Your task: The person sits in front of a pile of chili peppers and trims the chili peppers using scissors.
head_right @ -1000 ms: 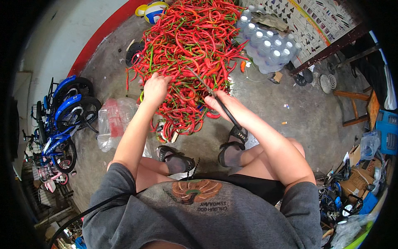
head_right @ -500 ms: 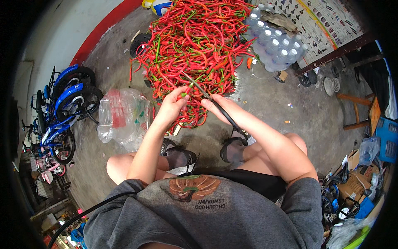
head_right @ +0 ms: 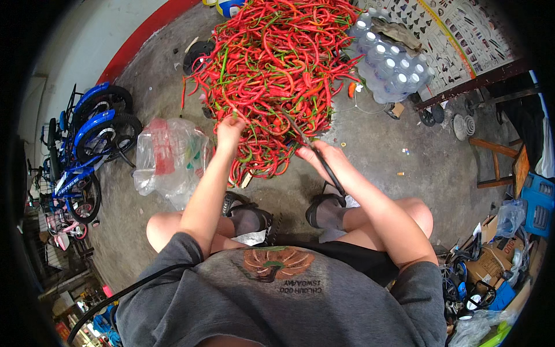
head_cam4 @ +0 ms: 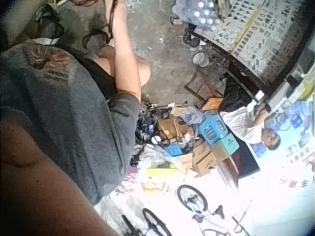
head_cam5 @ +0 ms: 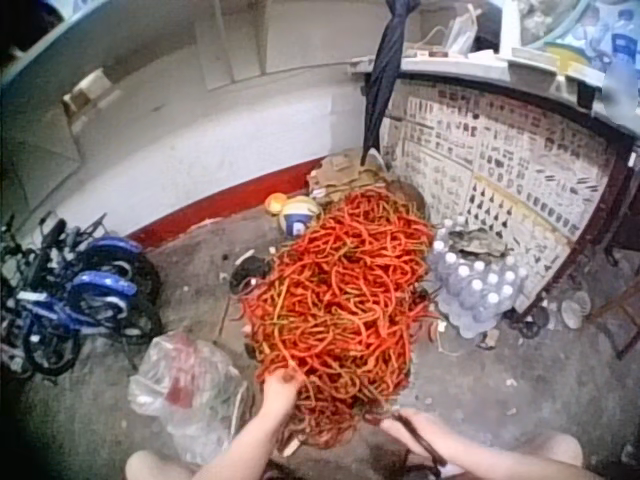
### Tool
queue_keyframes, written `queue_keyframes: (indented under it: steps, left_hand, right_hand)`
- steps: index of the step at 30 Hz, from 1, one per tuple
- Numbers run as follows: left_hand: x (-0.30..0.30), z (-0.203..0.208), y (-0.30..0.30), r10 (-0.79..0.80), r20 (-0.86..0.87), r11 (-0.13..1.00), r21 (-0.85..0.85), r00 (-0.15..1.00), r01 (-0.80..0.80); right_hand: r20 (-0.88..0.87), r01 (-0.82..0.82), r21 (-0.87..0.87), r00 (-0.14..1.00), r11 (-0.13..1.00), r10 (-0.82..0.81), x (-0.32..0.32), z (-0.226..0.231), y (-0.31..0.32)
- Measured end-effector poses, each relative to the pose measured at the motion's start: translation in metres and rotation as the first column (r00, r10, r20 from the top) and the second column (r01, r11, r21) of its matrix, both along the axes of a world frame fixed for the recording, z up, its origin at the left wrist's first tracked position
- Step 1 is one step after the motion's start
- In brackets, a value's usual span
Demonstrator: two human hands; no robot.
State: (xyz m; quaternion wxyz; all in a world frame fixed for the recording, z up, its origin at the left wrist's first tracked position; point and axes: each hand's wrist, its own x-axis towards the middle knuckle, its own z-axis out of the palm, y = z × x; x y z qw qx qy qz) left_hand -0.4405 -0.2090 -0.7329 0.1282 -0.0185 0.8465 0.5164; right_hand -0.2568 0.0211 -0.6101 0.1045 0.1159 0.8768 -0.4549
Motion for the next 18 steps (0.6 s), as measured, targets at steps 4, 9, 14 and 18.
queue_keyframes:
  steps: [4, 9, 14, 18]
  left_hand:
    - [-0.041, 0.006, 0.0, -0.487, -0.266, 0.701, -0.688, 0.832, 0.19]
    - [-0.052, 0.017, 0.005, -0.76, 0.009, 0.288, -0.892, 0.649, 0.35]
    - [-0.057, 0.041, -0.006, -0.819, -0.015, 0.255, -0.905, 0.573, 0.341]
    - [-0.032, 0.092, 0.005, -0.646, -0.247, 0.621, -0.721, 0.722, 0.309]
  right_hand:
    - [0.108, 0.167, -0.258, 0.984, 0.952, -0.143, -0.013, -0.011, 0.014]
    - [0.147, 0.19, -0.323, 0.978, 0.927, -0.15, -0.017, -0.013, 0.021]
    - [0.199, 0.108, -0.25, 0.978, 0.962, -0.058, -0.017, -0.011, 0.019]
    - [0.059, -0.044, -0.133, 0.997, 0.99, 0.052, -0.012, -0.002, 0.011]
